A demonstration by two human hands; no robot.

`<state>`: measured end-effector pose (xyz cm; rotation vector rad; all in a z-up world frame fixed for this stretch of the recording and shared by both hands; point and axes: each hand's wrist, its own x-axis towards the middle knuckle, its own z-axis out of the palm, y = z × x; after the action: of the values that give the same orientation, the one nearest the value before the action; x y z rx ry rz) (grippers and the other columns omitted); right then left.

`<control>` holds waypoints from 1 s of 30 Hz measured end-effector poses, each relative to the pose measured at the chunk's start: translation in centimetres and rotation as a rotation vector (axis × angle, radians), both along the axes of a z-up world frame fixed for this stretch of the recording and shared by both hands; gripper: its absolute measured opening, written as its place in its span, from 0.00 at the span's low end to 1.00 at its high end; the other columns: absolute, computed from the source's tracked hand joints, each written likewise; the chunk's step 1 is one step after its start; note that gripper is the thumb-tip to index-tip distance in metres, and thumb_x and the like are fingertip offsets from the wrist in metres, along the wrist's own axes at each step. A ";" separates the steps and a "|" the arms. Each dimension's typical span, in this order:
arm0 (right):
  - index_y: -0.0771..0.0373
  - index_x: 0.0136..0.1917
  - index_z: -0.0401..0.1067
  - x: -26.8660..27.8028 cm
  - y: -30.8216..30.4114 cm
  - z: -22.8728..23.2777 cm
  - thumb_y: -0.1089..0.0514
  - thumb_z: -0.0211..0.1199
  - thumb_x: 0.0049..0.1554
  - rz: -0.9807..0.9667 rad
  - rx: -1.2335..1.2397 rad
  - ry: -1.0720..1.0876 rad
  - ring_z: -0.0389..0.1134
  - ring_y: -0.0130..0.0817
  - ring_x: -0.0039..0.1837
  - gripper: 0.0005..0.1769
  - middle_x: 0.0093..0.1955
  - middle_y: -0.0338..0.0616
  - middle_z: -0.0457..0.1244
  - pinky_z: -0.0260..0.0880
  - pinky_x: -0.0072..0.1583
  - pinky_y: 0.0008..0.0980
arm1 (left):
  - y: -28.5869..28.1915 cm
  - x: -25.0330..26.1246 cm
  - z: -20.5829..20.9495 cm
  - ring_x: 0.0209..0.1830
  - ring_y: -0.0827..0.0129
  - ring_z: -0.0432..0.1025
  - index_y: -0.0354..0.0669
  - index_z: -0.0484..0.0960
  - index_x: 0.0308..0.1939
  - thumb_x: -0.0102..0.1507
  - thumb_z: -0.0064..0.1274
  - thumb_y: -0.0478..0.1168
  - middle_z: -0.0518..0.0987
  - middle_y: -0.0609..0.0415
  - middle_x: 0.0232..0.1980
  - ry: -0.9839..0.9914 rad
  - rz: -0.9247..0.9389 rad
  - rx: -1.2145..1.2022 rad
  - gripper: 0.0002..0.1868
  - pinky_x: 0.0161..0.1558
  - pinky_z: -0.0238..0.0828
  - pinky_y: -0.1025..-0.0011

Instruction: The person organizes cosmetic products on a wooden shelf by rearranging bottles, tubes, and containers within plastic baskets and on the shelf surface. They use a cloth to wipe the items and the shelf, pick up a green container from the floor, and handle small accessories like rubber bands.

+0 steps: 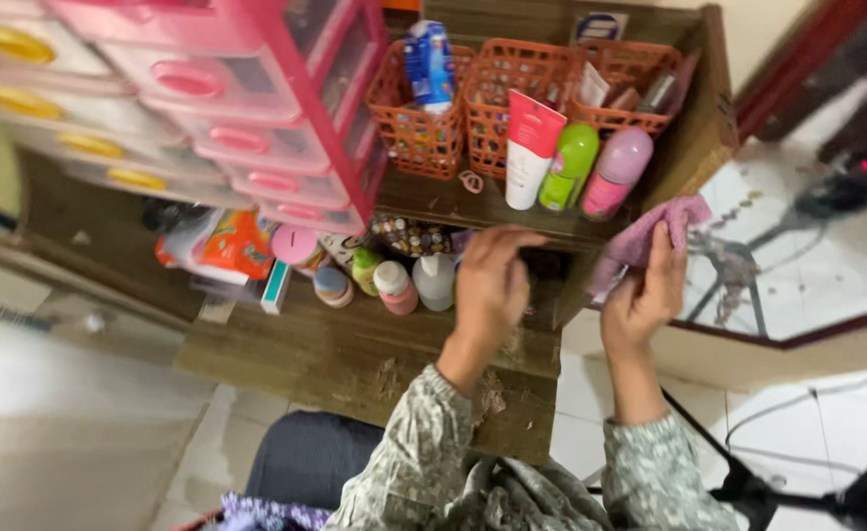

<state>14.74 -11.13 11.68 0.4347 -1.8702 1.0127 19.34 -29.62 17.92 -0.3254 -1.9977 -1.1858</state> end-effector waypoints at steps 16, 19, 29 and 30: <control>0.59 0.71 0.59 -14.5 5.5 3.5 0.37 0.47 0.68 0.830 -0.797 -0.616 0.59 0.37 0.68 0.29 0.68 0.44 0.58 0.60 0.68 0.37 | 4.6 -1.8 4.6 0.55 0.52 0.75 0.39 0.82 0.49 0.60 0.47 0.22 0.79 0.46 0.52 0.033 -0.219 0.036 0.17 0.57 0.73 0.63; 0.55 0.56 0.72 -18.4 5.4 -9.5 0.37 0.53 0.63 0.717 -1.237 -1.089 0.72 0.36 0.49 0.22 0.49 0.42 0.69 0.77 0.50 0.38 | 6.3 -3.1 5.4 0.59 0.52 0.75 0.39 0.81 0.54 0.66 0.47 0.23 0.79 0.46 0.55 0.124 -0.185 -0.015 0.16 0.62 0.72 0.62; 0.55 0.83 0.43 -6.3 4.7 -8.4 0.34 0.47 0.67 0.815 -0.877 -0.957 0.58 0.21 0.52 0.40 0.79 0.33 0.53 0.56 0.51 0.25 | 10.9 -6.1 4.7 0.52 0.59 0.77 0.35 0.76 0.58 0.71 0.49 0.29 0.78 0.45 0.55 -0.018 -0.210 0.047 0.12 0.55 0.75 0.67; 0.55 0.85 0.39 -7.1 5.0 -4.7 0.35 0.47 0.68 0.905 -0.804 -0.806 0.56 0.21 0.51 0.43 0.82 0.34 0.50 0.53 0.49 0.24 | 11.2 -6.5 4.5 0.51 0.59 0.77 0.35 0.75 0.58 0.71 0.49 0.29 0.78 0.45 0.54 -0.016 -0.204 0.072 0.12 0.55 0.75 0.68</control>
<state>7.61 -6.12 6.93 0.3991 -1.6625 2.7253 12.88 -18.44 22.43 -0.4941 -1.9660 -1.3873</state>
